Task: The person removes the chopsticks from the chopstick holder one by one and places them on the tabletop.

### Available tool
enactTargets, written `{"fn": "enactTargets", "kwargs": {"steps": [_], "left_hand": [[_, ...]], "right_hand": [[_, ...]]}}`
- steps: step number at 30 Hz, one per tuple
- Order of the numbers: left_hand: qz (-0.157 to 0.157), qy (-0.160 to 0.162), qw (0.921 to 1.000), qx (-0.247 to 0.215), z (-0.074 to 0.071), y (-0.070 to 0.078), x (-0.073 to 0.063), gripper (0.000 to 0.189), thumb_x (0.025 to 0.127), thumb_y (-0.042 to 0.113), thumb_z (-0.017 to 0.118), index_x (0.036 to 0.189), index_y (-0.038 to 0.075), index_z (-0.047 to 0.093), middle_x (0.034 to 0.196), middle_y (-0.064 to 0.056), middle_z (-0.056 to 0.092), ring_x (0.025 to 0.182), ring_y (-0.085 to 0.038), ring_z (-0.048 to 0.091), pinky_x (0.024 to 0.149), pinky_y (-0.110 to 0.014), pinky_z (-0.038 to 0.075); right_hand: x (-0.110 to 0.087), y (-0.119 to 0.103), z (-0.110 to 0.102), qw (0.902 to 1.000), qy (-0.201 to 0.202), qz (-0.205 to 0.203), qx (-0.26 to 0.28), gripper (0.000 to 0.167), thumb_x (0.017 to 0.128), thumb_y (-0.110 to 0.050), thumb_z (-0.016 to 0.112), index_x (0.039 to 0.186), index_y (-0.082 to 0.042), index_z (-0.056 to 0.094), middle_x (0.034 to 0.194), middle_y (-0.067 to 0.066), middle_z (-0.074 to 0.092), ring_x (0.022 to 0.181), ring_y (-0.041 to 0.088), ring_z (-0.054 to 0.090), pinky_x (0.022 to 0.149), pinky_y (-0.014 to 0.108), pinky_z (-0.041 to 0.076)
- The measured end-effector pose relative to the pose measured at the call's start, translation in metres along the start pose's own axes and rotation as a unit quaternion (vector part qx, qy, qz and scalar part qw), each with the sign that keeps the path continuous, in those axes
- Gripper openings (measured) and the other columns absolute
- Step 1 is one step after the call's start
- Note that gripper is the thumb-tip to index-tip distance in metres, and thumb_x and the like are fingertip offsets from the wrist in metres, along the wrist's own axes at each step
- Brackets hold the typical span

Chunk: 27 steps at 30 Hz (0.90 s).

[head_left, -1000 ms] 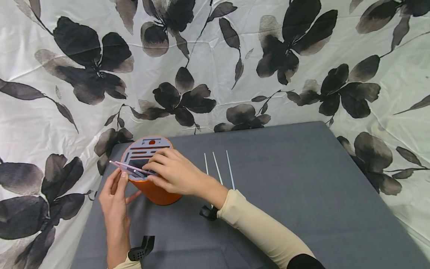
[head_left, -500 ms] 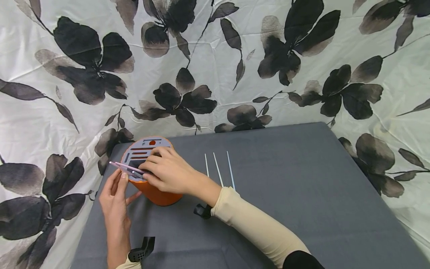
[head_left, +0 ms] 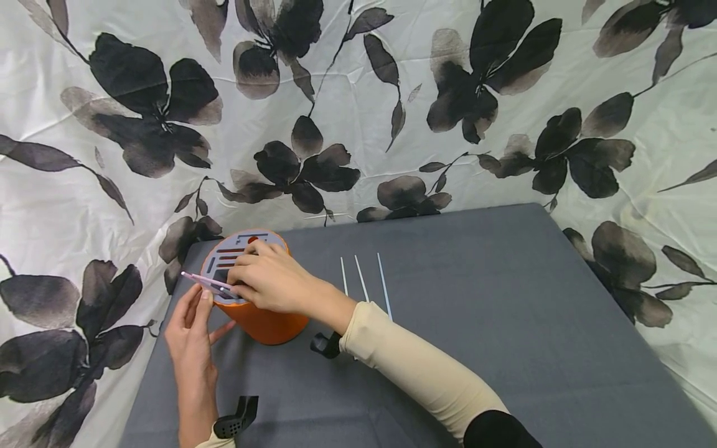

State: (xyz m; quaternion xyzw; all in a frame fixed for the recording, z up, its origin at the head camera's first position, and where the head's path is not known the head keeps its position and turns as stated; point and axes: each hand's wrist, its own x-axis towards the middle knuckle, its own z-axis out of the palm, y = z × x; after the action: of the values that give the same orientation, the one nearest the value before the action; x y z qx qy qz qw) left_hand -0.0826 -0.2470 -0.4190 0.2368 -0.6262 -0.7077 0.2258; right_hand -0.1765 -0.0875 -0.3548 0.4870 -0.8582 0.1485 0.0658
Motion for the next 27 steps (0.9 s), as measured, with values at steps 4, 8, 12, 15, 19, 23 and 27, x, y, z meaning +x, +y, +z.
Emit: {"fn": "enactTargets", "kwargs": {"steps": [4,8,12,15,19,23,27], "left_hand": [[0.002,0.0,1.0,0.002,0.0,0.0,-0.001,0.048,0.101,0.027,0.071,0.145,0.01,0.06,0.133,0.004,0.062,0.118,-0.011,0.06,0.053,-0.028,0.063],[0.004,-0.003,1.0,-0.001,0.0,0.0,-0.001,0.049,0.101,0.026,0.07,0.146,0.008,0.059,0.132,0.004,0.062,0.118,-0.011,0.06,0.053,-0.027,0.063],[0.004,-0.004,1.0,-0.003,-0.001,0.0,-0.001,0.047,0.101,0.025,0.07,0.144,0.008,0.061,0.13,0.006,0.063,0.117,-0.011,0.06,0.053,-0.027,0.063],[0.003,-0.005,1.0,-0.004,-0.002,0.0,0.0,0.046,0.101,0.025,0.07,0.143,0.008,0.062,0.129,0.006,0.064,0.116,-0.012,0.06,0.052,-0.027,0.063],[0.002,-0.005,1.0,-0.004,-0.003,0.0,0.001,0.045,0.101,0.025,0.071,0.143,0.009,0.062,0.128,0.006,0.065,0.116,-0.012,0.06,0.052,-0.027,0.063],[0.002,-0.004,1.0,-0.005,-0.003,-0.001,0.002,0.045,0.101,0.025,0.071,0.142,0.009,0.063,0.128,0.005,0.065,0.116,-0.012,0.06,0.052,-0.028,0.063],[-0.001,-0.003,1.0,0.0,-0.002,-0.001,0.002,0.045,0.101,0.025,0.071,0.142,0.01,0.063,0.128,0.006,0.064,0.116,-0.011,0.06,0.052,-0.028,0.063]], "right_hand": [[-0.002,0.001,0.003,0.9999,0.017,0.0,0.002,0.02,0.109,-0.035,0.057,0.118,-0.028,0.074,0.119,-0.016,0.072,0.13,0.015,0.053,0.111,0.034,0.046],[-0.004,0.002,0.004,0.9989,0.041,0.0,0.024,0.023,0.11,-0.033,0.053,0.123,-0.025,0.071,0.124,-0.011,0.071,0.129,0.016,0.055,0.115,0.034,0.045],[-0.007,0.002,0.002,0.9951,0.066,0.001,0.073,0.023,0.111,-0.03,0.052,0.123,-0.02,0.069,0.122,-0.009,0.07,0.124,0.013,0.058,0.111,0.031,0.048],[-0.008,0.003,-0.003,0.9891,0.087,0.005,0.119,0.022,0.111,-0.027,0.051,0.121,-0.017,0.068,0.117,-0.008,0.07,0.118,0.01,0.06,0.105,0.024,0.049],[-0.011,0.005,-0.01,0.9762,0.123,0.01,0.178,0.021,0.112,-0.023,0.05,0.121,-0.015,0.068,0.115,-0.005,0.069,0.111,0.008,0.061,0.1,0.018,0.048],[-0.014,0.008,-0.018,0.9544,0.169,0.008,0.246,0.021,0.111,-0.02,0.053,0.122,-0.012,0.069,0.117,-0.002,0.07,0.106,0.007,0.062,0.095,0.015,0.049],[-0.015,0.011,-0.027,0.9223,0.22,0.009,0.318,0.021,0.108,-0.016,0.058,0.123,-0.009,0.071,0.12,0.002,0.073,0.106,0.006,0.067,0.094,0.011,0.053]]}}
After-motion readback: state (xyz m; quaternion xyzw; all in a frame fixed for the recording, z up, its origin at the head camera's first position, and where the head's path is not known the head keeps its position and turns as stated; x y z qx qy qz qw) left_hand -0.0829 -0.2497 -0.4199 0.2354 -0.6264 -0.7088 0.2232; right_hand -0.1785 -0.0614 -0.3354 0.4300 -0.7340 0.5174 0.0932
